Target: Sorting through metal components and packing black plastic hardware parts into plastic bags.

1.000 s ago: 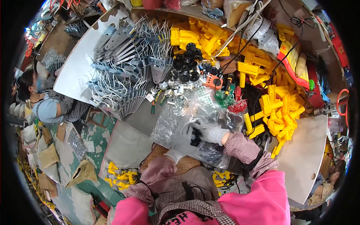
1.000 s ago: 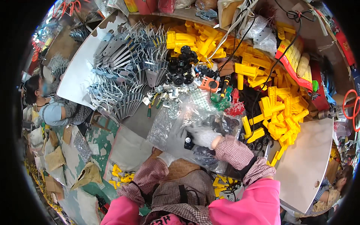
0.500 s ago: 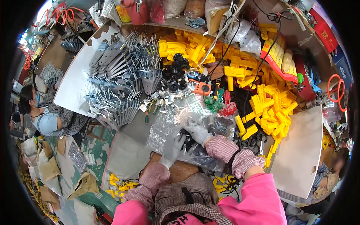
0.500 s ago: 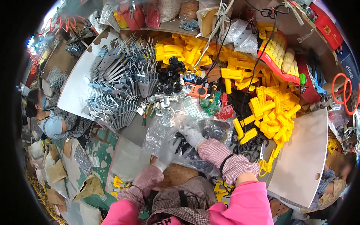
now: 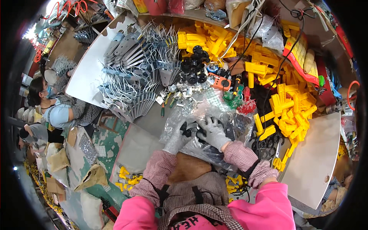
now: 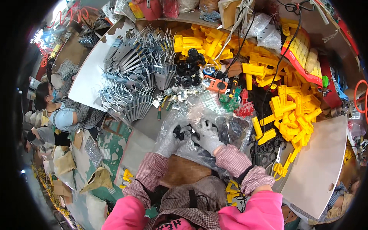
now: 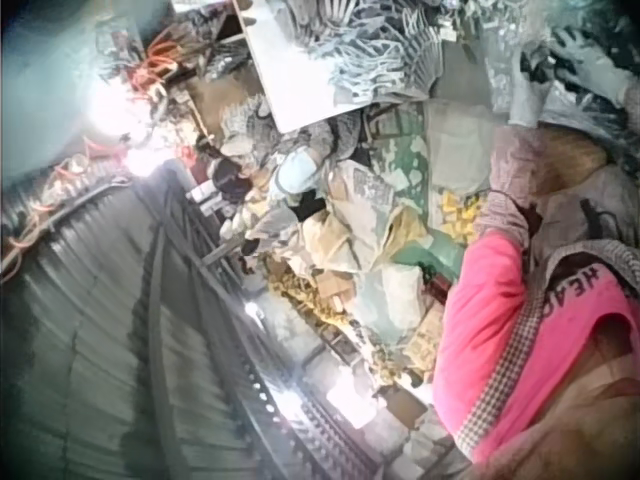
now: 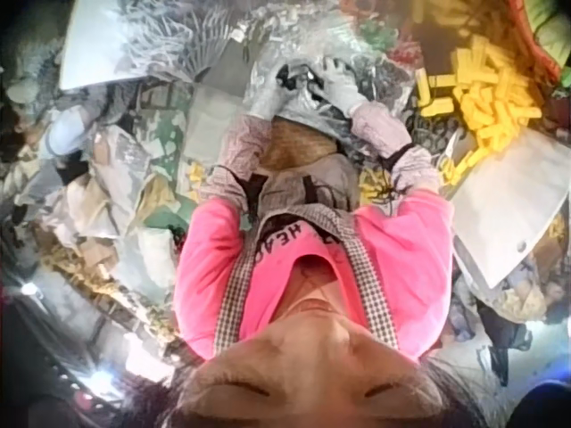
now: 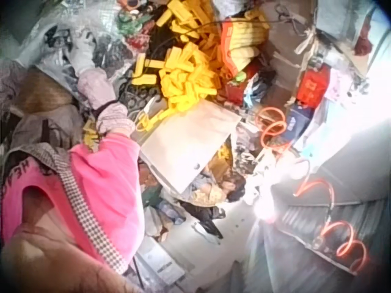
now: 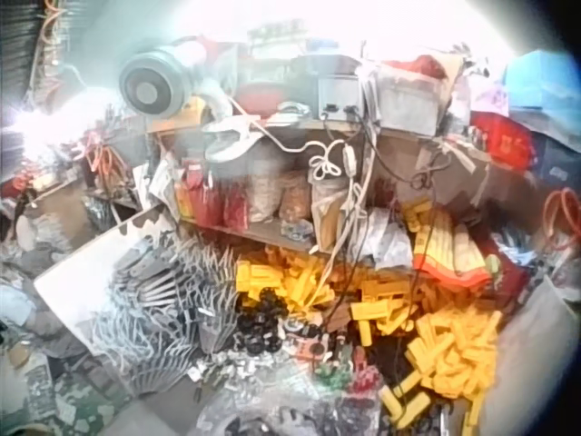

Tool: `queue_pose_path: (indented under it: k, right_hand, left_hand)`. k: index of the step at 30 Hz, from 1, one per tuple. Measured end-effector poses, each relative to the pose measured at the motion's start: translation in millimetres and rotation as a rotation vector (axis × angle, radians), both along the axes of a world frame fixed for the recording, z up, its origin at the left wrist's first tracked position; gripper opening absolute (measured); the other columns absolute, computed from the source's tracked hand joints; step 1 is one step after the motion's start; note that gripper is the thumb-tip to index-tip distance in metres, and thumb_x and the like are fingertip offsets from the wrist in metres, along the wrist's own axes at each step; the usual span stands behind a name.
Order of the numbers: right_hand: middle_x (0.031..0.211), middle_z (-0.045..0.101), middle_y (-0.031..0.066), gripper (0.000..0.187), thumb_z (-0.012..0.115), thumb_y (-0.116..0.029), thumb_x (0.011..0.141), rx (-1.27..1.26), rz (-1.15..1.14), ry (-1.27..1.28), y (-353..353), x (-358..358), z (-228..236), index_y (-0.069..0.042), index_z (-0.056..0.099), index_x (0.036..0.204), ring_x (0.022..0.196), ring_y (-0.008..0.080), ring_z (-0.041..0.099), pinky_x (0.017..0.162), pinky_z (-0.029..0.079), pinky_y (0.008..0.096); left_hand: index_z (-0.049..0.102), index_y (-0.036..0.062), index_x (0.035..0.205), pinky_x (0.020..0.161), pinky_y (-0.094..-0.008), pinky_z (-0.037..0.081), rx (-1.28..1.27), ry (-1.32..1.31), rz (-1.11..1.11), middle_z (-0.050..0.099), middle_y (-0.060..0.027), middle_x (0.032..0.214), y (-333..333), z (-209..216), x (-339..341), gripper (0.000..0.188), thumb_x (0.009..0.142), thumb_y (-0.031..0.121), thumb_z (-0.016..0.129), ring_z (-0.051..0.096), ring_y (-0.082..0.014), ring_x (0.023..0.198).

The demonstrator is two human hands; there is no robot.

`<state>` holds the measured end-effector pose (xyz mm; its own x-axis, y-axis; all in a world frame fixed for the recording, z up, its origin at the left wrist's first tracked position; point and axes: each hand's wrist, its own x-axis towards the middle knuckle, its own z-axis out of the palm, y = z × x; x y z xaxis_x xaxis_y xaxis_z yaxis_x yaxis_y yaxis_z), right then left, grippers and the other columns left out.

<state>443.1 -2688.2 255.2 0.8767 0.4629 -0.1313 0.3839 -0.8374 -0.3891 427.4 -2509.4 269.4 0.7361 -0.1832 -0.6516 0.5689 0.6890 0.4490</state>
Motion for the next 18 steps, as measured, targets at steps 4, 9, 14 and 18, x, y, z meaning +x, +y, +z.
queue_pose_path:
  k: [4,9,14,18]
  right_hand:
    - [0.129,0.045,0.0164,0.053,0.064,-0.014,0.079,-0.105,0.136,-0.131,-5.3,7.2,-34.2,-0.018,0.051,0.130,0.108,0.0365,0.053,0.085,0.049,0.0478]
    - [0.106,0.060,0.0193,0.043,0.059,-0.004,0.079,0.344,0.099,0.131,-37.3,39.0,-97.2,-0.012,0.057,0.121,0.097,0.0360,0.059,0.086,0.048,0.0419]
    - [0.106,0.060,0.0188,0.044,0.066,-0.011,0.078,0.177,0.225,-0.078,-29.0,55.5,-46.6,-0.011,0.059,0.121,0.105,0.0364,0.057,0.090,0.045,0.0427]
    - [0.122,0.055,0.0145,0.060,0.068,-0.016,0.079,0.100,0.228,-0.008,-19.4,41.4,-51.1,-0.020,0.049,0.135,0.114,0.0361,0.053,0.095,0.044,0.0450]
  left_hand:
    - [0.061,0.0062,0.107,0.065,-0.0281,0.051,-0.123,0.062,0.105,0.065,-0.0085,0.091,1.7,-10.0,-6.9,0.031,0.092,0.032,0.053,0.060,-0.0171,0.072]
    - [0.061,0.0036,0.109,0.068,-0.0274,0.051,0.053,-0.030,0.010,0.066,-0.0081,0.093,-2.0,-32.6,-8.0,0.032,0.087,0.028,0.061,0.062,-0.0181,0.076]
    - [0.052,0.0044,0.128,0.081,-0.0352,0.051,1.408,-0.619,-0.481,0.060,-0.0131,0.111,-11.6,-26.6,-11.6,0.055,0.080,0.024,0.070,0.063,-0.0282,0.097]
    - [0.044,0.0096,0.135,0.082,-0.0412,0.051,1.817,-0.605,-0.791,0.048,-0.0148,0.127,-30.7,-31.7,1.7,0.072,0.073,0.025,0.076,0.059,-0.0334,0.103]
